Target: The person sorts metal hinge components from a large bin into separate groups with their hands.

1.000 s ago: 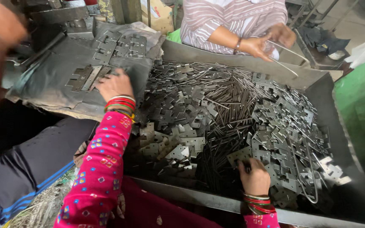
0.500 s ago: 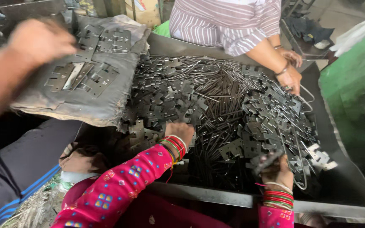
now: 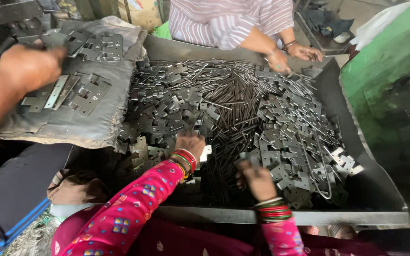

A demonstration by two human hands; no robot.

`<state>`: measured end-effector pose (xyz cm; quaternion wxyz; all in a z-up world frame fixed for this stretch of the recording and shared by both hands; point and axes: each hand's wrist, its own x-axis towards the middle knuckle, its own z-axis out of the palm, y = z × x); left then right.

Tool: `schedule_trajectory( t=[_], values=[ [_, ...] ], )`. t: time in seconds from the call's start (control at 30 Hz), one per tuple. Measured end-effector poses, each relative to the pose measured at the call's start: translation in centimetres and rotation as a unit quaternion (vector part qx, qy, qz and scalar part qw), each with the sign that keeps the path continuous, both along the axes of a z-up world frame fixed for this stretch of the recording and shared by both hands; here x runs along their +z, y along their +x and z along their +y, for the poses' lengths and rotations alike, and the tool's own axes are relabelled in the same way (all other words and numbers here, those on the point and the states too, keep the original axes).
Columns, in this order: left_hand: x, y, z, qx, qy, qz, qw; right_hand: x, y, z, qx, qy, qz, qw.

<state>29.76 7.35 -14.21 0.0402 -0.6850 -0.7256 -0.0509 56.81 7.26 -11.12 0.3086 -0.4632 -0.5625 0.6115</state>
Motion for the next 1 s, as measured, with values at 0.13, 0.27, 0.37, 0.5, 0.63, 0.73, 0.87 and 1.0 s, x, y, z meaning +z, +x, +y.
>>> schedule_trajectory(
  t=[0.13, 0.27, 0.37, 0.5, 0.63, 0.73, 0.87, 1.0],
  values=[
    [4.5, -1.5, -0.2, -0.002, -0.043, -0.154, 0.987, -0.9, -2.9, -2.1, 0.096, 0.431, -0.444, 0.780],
    [7.4, -2.6, -0.2, -0.025, 0.013, -0.308, 0.951, -1.4, -2.1, -1.4, 0.051, 0.447, -0.310, 0.837],
    [8.0, -3.7, 0.8, -0.102, 0.070, -0.405, 0.906, -1.0, 0.8, -0.2, -0.035, 0.289, -0.125, 0.948],
    [9.3, -2.5, 1.0, -0.062, -0.040, -0.730, 0.679, 0.5, 4.3, 1.2, -0.218, -0.030, 0.223, 0.950],
    [10.8, 0.1, 0.1, 0.011, -0.098, -0.775, 0.624, 0.1, 5.5, 1.6, -0.146, -0.189, 0.353, 0.904],
    [9.7, 3.4, -1.2, -0.023, -0.063, -0.739, 0.670, 0.4, 3.9, 1.1, -0.056, -0.216, 0.345, 0.912],
    [6.9, 9.2, -5.5, -0.097, 0.025, -0.479, 0.872, 0.7, -1.5, -1.4, -0.076, -0.242, 0.293, 0.922],
    [6.8, 9.6, -6.4, -0.082, 0.066, -0.329, 0.938, 0.8, -3.5, -2.7, -0.049, -0.112, 0.269, 0.955]
  ],
)
